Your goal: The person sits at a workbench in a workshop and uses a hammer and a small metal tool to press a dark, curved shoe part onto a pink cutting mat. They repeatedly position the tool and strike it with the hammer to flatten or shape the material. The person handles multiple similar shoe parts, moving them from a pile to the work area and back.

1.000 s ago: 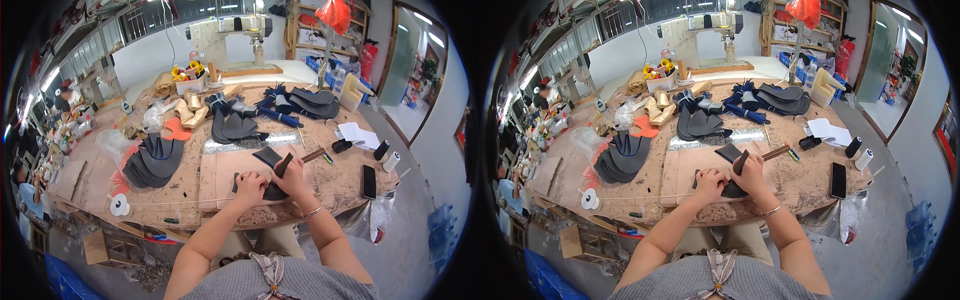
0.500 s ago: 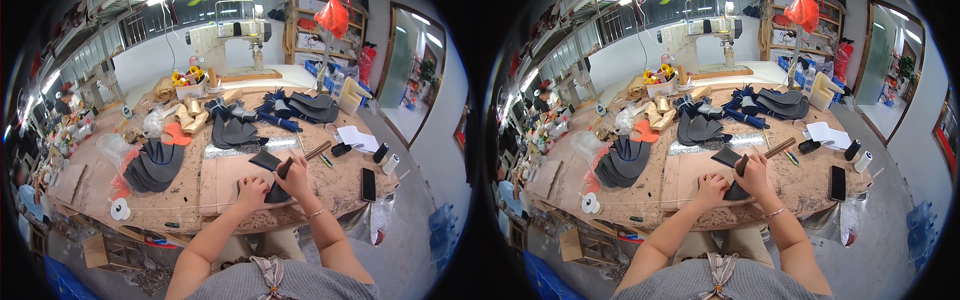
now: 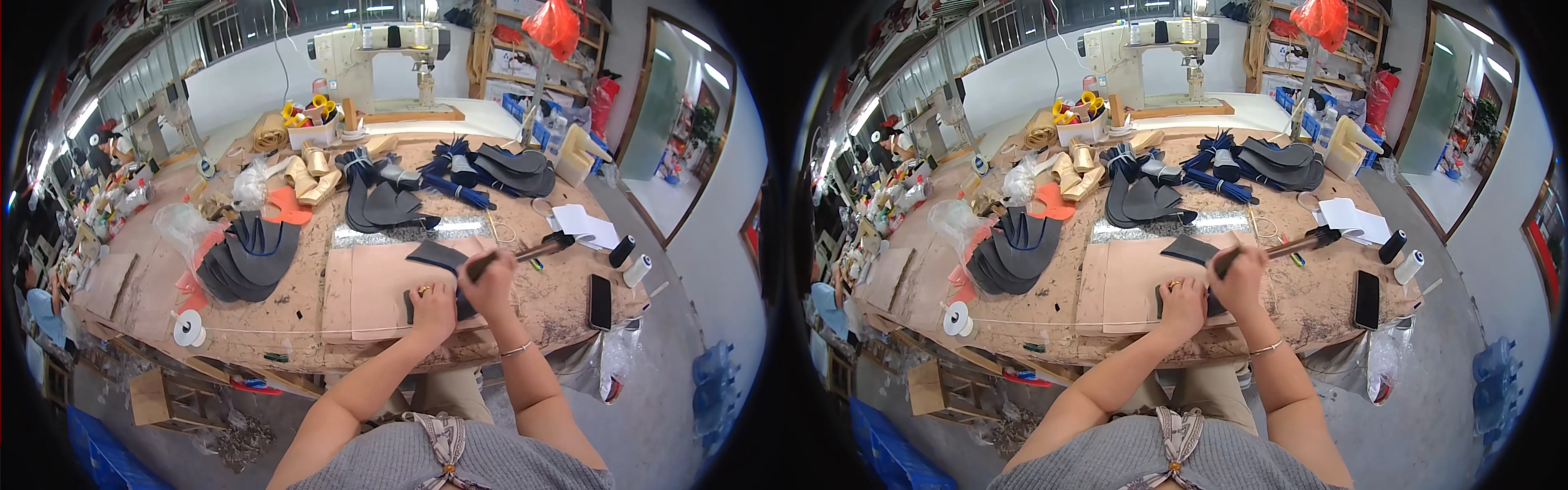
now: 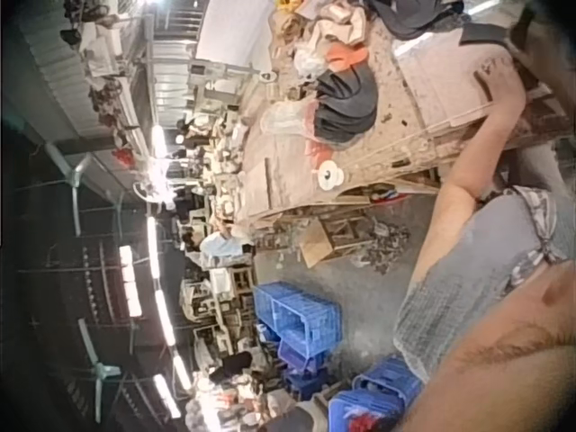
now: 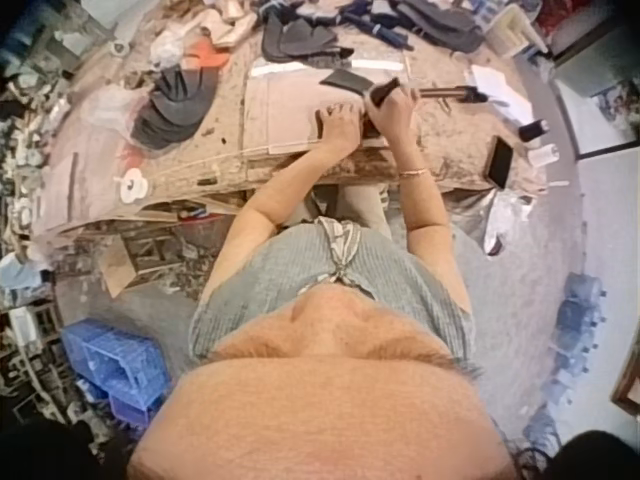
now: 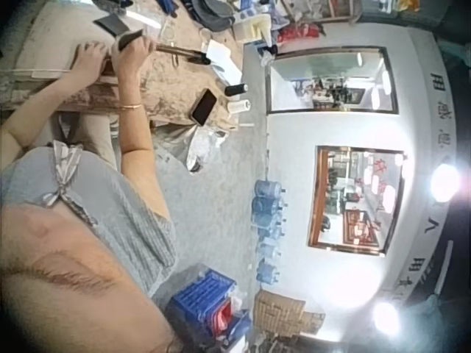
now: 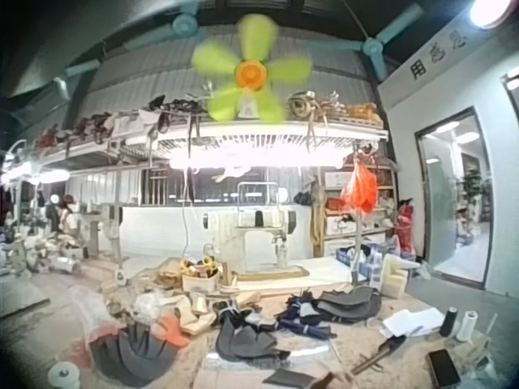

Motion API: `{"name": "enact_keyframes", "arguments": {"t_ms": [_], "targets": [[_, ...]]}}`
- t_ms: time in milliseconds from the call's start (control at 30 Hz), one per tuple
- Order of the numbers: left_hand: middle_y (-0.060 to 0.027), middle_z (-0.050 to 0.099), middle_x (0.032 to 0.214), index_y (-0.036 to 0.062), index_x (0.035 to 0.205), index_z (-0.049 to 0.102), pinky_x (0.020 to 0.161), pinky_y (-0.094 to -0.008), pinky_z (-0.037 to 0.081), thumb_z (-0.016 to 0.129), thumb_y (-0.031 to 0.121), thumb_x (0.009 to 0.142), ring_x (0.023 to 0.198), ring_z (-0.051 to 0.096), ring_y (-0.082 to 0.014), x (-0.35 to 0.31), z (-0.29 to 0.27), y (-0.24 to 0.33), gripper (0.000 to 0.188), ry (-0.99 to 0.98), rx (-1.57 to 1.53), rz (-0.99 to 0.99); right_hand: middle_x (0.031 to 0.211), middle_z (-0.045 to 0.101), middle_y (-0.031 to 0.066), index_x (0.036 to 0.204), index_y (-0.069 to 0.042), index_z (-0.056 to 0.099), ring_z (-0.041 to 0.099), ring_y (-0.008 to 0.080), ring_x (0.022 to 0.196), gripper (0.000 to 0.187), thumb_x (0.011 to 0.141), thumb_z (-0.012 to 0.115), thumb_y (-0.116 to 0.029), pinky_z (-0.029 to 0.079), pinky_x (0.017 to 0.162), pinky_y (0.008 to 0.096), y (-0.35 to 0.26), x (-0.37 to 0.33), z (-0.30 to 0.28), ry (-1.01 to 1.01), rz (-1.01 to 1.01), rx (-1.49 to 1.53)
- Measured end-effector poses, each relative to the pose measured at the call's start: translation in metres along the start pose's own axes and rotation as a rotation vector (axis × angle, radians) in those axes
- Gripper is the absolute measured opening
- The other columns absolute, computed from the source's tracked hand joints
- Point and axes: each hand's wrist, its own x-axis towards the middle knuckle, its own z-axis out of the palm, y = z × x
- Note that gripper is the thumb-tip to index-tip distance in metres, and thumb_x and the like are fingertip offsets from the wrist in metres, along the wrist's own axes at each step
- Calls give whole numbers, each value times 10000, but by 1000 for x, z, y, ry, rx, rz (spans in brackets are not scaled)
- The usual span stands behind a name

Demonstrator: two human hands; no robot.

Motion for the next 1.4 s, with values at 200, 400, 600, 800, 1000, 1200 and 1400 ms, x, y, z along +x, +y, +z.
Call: {"name": "enact_keyframes", "arguments": {"t_ms": [200, 400, 600, 800, 1000, 1200, 1400], "targets": [[-60, 620, 945, 113, 890, 653, 871, -451, 415, 658, 135, 842, 995, 593, -274, -3, -18, -23, 53, -12, -196, 172, 807, 632, 25, 793, -103, 641, 587, 262, 879, 182, 683, 774, -161, 367, 897, 411, 10, -2, 3, -176, 50, 167], [-62, 627, 960, 100, 888, 652, 854, -453, 435, 666, 151, 849, 978, 604, -297, -7, -18, -20, 66, 8, -148, 130, 750, 616, 39, 805, -91, 644, 585, 265, 862, 154, 714, 755, -147, 370, 894, 417, -12, 0, -1, -52, -29, 61], [-53, 620, 943, 108, 955, 684, 813, -434, 437, 726, 200, 823, 923, 591, -293, -20, -56, -23, 166, 158, -201, 139, 757, 605, 83, 796, -47, 614, 575, 272, 827, 173, 725, 739, -144, 392, 884, 415, -3, -10, 4, -150, 13, 177], [-19, 619, 892, 130, 910, 700, 794, -379, 443, 787, 208, 754, 909, 583, -236, -73, -83, -64, 195, 16, -143, 171, 753, 604, 80, 794, -52, 616, 575, 269, 822, 158, 725, 734, -132, 394, 878, 409, -12, -15, 12, -69, 57, 175], [-72, 622, 782, 60, 825, 700, 677, -361, 509, 759, 105, 802, 730, 623, -244, -57, -96, -72, 77, -138, -504, -23, 759, 607, 79, 806, -55, 612, 573, 264, 831, 164, 718, 730, -127, 384, 891, 407, -9, -18, 13, -71, 57, 181], [-88, 643, 795, 42, 845, 699, 666, -330, 505, 766, 122, 824, 740, 641, -189, -31, -117, -96, 106, -261, -566, -261, 764, 605, 68, 813, -65, 612, 566, 265, 833, 189, 689, 743, -122, 382, 892, 412, -9, -16, 9, -78, 70, 201], [-56, 653, 804, 34, 824, 687, 661, -291, 488, 796, 136, 801, 717, 602, -140, -47, -89, -65, 151, -187, -309, 132, 772, 605, 46, 808, -92, 614, 566, 256, 847, 202, 670, 757, -130, 378, 903, 407, -12, -15, 8, -74, 81, 198]]}}
